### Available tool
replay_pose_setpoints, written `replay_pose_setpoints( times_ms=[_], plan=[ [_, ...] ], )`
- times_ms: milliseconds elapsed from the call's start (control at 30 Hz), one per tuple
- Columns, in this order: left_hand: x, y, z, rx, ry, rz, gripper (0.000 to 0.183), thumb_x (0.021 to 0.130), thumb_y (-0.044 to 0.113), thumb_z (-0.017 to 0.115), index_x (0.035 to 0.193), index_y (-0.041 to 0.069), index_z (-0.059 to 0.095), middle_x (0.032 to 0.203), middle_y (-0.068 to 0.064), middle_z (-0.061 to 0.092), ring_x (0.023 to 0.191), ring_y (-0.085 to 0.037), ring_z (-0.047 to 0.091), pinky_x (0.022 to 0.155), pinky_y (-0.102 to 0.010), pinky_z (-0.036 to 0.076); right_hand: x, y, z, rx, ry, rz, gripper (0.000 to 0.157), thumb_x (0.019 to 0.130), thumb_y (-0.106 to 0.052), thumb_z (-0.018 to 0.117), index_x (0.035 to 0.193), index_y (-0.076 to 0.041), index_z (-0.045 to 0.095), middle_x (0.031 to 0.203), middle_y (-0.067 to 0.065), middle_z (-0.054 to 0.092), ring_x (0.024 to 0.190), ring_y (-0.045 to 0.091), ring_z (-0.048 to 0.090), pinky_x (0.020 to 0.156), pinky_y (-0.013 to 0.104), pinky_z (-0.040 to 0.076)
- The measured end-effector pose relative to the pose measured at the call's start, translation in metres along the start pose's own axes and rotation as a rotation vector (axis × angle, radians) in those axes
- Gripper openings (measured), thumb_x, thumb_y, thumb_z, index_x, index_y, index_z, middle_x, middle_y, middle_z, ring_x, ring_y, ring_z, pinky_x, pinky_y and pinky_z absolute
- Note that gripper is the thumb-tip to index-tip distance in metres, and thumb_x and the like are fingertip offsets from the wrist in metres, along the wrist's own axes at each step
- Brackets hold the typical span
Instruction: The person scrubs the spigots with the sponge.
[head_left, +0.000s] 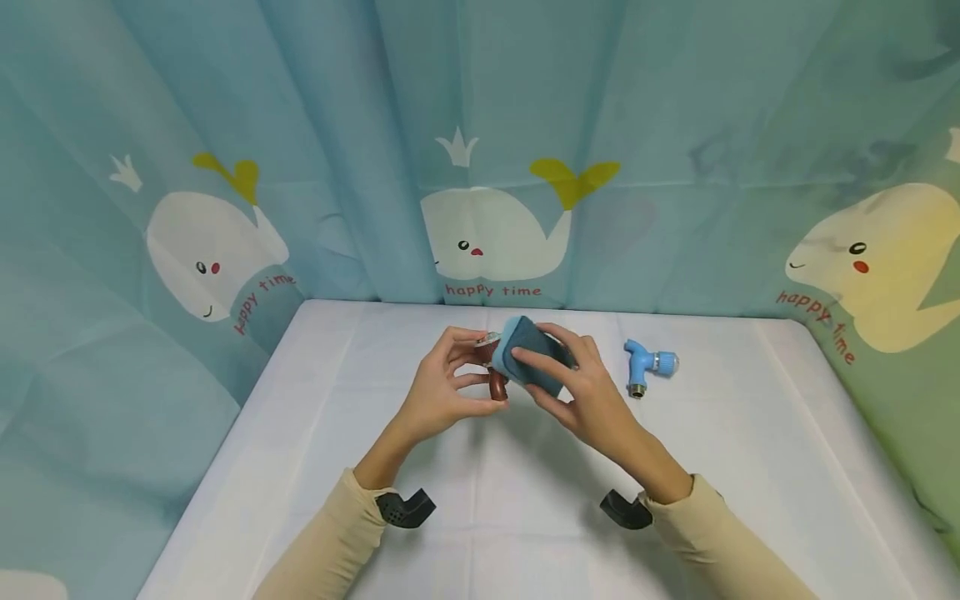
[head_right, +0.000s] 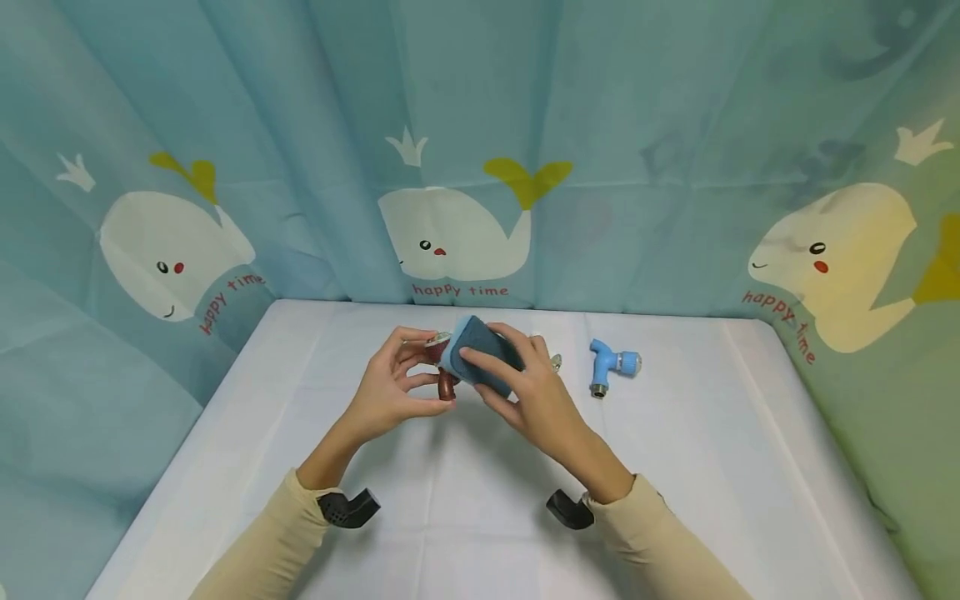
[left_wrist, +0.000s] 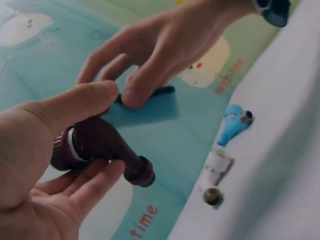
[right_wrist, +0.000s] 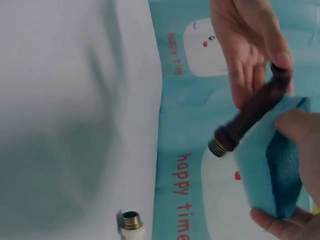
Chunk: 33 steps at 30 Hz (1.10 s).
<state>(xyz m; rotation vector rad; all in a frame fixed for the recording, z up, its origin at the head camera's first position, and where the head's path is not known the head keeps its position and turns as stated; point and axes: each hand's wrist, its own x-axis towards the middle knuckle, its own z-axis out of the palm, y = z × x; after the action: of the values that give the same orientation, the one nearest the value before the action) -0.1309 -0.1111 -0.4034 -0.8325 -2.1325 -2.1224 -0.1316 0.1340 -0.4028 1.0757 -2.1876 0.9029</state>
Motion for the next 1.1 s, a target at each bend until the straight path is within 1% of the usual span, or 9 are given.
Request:
replay_pose_setpoints(
  times_ms=[100, 167, 333, 467, 667, 767, 833, 967, 1100],
  plan=[
    [0.0003, -0.0007, -0.0007, 0.036, 0.009, -0.009, 0.08, 0.071, -0.012, 0.088, 0.139, 0.003, 0.048, 0.135, -0.017, 0.056, 0.114, -0.029, 0.063, 0.089, -0.044, 0.06, 0.0014, -0.0003, 0.0009, -0.037, 0.006, -0.032, 0.041, 0.096, -0.026, 0.075, 0.137, -0.022, 0.067, 0.148, 0.021, 0.049, 0.107, 0.038, 0.052, 0.082, 0.054, 0.053],
    [0.0002, -0.0003, 0.0001, 0.062, 0.012, -0.013, 0.081, 0.07, -0.01, 0.09, 0.139, 0.005, 0.05, 0.134, -0.015, 0.057, 0.115, -0.028, 0.063, 0.09, -0.045, 0.059, 0.0003, -0.0003, 0.0009, -0.059, -0.013, -0.042, 0.047, 0.092, -0.02, 0.08, 0.138, -0.023, 0.067, 0.149, 0.021, 0.048, 0.107, 0.037, 0.051, 0.081, 0.052, 0.055],
    [0.0, 0.0005, 0.0019, 0.114, 0.026, -0.038, 0.081, 0.071, -0.005, 0.091, 0.14, 0.009, 0.051, 0.131, -0.014, 0.06, 0.115, -0.026, 0.065, 0.096, -0.042, 0.057, 0.001, 0.0027, 0.0014, -0.13, -0.01, -0.026, 0.06, 0.082, -0.011, 0.087, 0.136, -0.026, 0.067, 0.15, 0.019, 0.047, 0.103, 0.037, 0.049, 0.077, 0.05, 0.057],
    [-0.001, -0.0001, 0.0038, 0.131, 0.008, -0.065, 0.081, 0.072, -0.003, 0.091, 0.141, 0.011, 0.05, 0.128, -0.014, 0.059, 0.11, -0.025, 0.068, 0.101, -0.037, 0.054, 0.0014, 0.0017, 0.0002, -0.136, -0.04, -0.081, 0.054, 0.088, -0.016, 0.083, 0.139, -0.027, 0.066, 0.15, 0.02, 0.047, 0.103, 0.037, 0.049, 0.076, 0.05, 0.058],
    [-0.0007, -0.0016, 0.0057, 0.092, -0.01, -0.081, 0.08, 0.073, -0.003, 0.09, 0.14, 0.012, 0.05, 0.125, -0.014, 0.058, 0.105, -0.024, 0.069, 0.095, -0.038, 0.057, 0.0038, 0.0041, -0.0021, -0.197, -0.035, -0.066, 0.058, 0.087, -0.013, 0.084, 0.139, -0.029, 0.066, 0.152, 0.018, 0.046, 0.104, 0.038, 0.048, 0.073, 0.049, 0.059],
    [-0.0007, -0.0022, 0.0048, 0.053, -0.024, -0.075, 0.082, 0.072, -0.006, 0.09, 0.141, 0.01, 0.049, 0.127, -0.014, 0.056, 0.107, -0.026, 0.068, 0.093, -0.039, 0.057, 0.0033, 0.0036, -0.0014, -0.149, -0.04, -0.094, 0.052, 0.091, -0.017, 0.08, 0.14, -0.027, 0.065, 0.151, 0.02, 0.046, 0.103, 0.038, 0.048, 0.074, 0.049, 0.058],
    [-0.0001, -0.0023, 0.004, 0.006, -0.032, -0.058, 0.083, 0.071, -0.01, 0.089, 0.142, 0.008, 0.048, 0.128, -0.017, 0.056, 0.109, -0.03, 0.067, 0.093, -0.041, 0.058, 0.0035, 0.0041, -0.0003, -0.097, -0.03, -0.079, 0.05, 0.092, -0.018, 0.079, 0.139, -0.025, 0.066, 0.151, 0.021, 0.046, 0.105, 0.038, 0.049, 0.078, 0.05, 0.057],
    [0.0013, -0.0031, 0.0028, -0.084, -0.027, -0.015, 0.084, 0.071, -0.016, 0.086, 0.143, 0.003, 0.047, 0.13, -0.021, 0.055, 0.112, -0.035, 0.065, 0.09, -0.045, 0.059, 0.0024, 0.0049, 0.0033, 0.035, 0.045, 0.062, 0.055, 0.086, -0.009, 0.083, 0.137, -0.018, 0.067, 0.149, 0.021, 0.048, 0.111, 0.037, 0.054, 0.081, 0.052, 0.057],
    [0.002, -0.0034, 0.0029, -0.125, -0.031, -0.005, 0.085, 0.072, -0.012, 0.088, 0.145, 0.004, 0.047, 0.133, -0.02, 0.054, 0.114, -0.034, 0.064, 0.09, -0.046, 0.059, -0.0025, 0.0035, 0.0078, 0.141, 0.058, 0.145, 0.058, 0.084, -0.004, 0.082, 0.138, -0.014, 0.065, 0.147, 0.019, 0.049, 0.111, 0.034, 0.063, 0.081, 0.052, 0.059]
  ],
)
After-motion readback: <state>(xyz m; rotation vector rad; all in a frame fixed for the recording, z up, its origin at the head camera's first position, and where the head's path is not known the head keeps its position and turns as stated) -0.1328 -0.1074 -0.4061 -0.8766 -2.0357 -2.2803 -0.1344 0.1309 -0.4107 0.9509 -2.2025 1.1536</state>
